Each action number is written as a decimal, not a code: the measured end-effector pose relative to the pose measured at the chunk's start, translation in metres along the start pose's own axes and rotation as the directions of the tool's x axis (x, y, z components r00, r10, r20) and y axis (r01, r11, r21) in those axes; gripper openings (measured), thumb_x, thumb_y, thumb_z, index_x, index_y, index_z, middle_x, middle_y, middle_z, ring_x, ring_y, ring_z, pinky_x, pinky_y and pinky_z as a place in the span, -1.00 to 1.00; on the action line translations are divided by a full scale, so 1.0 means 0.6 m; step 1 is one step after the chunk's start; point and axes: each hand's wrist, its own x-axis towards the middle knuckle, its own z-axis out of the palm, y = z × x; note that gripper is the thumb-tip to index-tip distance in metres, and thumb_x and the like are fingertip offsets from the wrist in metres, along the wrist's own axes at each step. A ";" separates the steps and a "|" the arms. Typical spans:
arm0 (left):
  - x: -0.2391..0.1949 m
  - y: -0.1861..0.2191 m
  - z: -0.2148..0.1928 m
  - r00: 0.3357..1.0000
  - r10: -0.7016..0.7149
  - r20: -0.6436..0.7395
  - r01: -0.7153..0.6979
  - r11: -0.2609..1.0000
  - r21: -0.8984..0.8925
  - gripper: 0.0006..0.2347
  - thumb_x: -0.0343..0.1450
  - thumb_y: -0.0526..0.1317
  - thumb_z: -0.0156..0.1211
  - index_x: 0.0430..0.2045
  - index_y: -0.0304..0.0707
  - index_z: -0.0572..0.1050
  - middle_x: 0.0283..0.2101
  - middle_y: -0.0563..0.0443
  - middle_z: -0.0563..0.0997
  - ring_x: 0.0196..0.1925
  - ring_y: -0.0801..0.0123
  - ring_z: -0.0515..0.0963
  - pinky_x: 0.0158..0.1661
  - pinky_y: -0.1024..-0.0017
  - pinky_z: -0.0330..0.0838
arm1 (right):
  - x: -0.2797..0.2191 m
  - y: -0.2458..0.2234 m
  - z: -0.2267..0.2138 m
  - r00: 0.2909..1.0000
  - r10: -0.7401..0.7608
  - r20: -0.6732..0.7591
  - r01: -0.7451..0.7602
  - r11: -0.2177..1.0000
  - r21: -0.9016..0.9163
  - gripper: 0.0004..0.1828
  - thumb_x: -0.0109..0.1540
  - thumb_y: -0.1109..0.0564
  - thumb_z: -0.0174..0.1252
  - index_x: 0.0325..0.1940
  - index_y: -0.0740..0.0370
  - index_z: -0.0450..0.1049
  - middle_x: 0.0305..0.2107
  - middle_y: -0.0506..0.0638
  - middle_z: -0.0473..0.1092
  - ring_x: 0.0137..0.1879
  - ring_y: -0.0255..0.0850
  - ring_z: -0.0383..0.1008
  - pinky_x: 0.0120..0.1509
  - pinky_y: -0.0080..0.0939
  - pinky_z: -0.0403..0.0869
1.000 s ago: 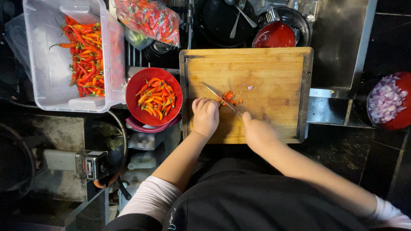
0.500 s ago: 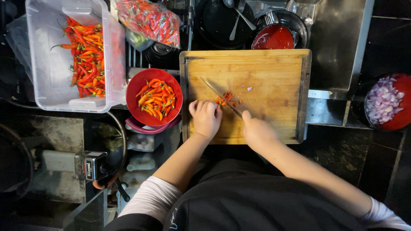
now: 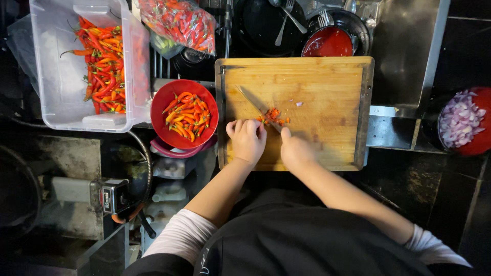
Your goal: The person chops chili peppers on a cutting board using a knife, fills a plastic bag with chili peppers by hand, and chops chili peppers on the board with the knife.
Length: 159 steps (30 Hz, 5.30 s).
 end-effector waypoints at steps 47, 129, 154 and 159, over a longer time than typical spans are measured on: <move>0.010 -0.022 -0.033 0.994 0.059 0.095 -0.068 0.993 0.093 -0.90 0.32 -0.24 0.33 -0.37 -0.08 0.54 -0.19 0.11 0.55 -0.01 0.17 0.47 0.01 0.08 0.21 | -0.051 0.182 -0.082 0.944 0.140 -0.300 -0.120 0.989 0.083 -0.54 0.33 0.13 -0.03 0.34 0.12 0.25 0.04 0.34 0.37 0.12 0.30 0.41 0.21 0.26 0.37; 0.082 -0.111 -0.247 0.985 -0.166 -0.051 0.172 0.901 0.399 -0.90 0.35 -0.31 0.27 -0.31 -0.20 0.61 -0.21 0.00 0.66 -0.10 0.09 0.57 -0.04 0.06 0.29 | -0.073 0.115 -0.060 0.983 -0.163 -0.086 0.182 0.936 0.301 -0.55 0.30 -0.03 0.07 0.23 0.17 0.31 -0.33 0.29 0.54 -0.19 0.22 0.58 -0.12 0.15 0.52; -0.023 0.123 0.011 0.765 -0.329 0.553 0.628 0.572 -0.529 -0.89 0.36 -0.30 0.37 -0.36 -0.35 0.60 -0.34 0.04 0.68 -0.27 0.49 0.65 -0.18 0.52 0.52 | -0.062 0.096 -0.147 0.998 0.056 0.038 -0.053 0.299 0.953 -0.85 0.20 0.22 0.29 -0.21 0.36 0.56 -0.38 0.05 0.57 -0.30 -0.30 0.56 -0.26 -0.30 0.49; 0.022 0.080 -0.049 0.871 -0.314 0.377 0.471 0.750 -0.464 -0.86 0.40 -0.22 0.32 -0.30 -0.31 0.63 -0.30 0.00 0.71 -0.20 0.40 0.66 -0.13 0.44 0.50 | -0.046 0.230 -0.271 0.941 0.317 -0.116 -0.067 0.511 0.857 -0.83 0.14 0.13 0.34 -0.34 0.32 0.64 -0.36 0.04 0.61 -0.36 -0.22 0.56 -0.26 -0.21 0.51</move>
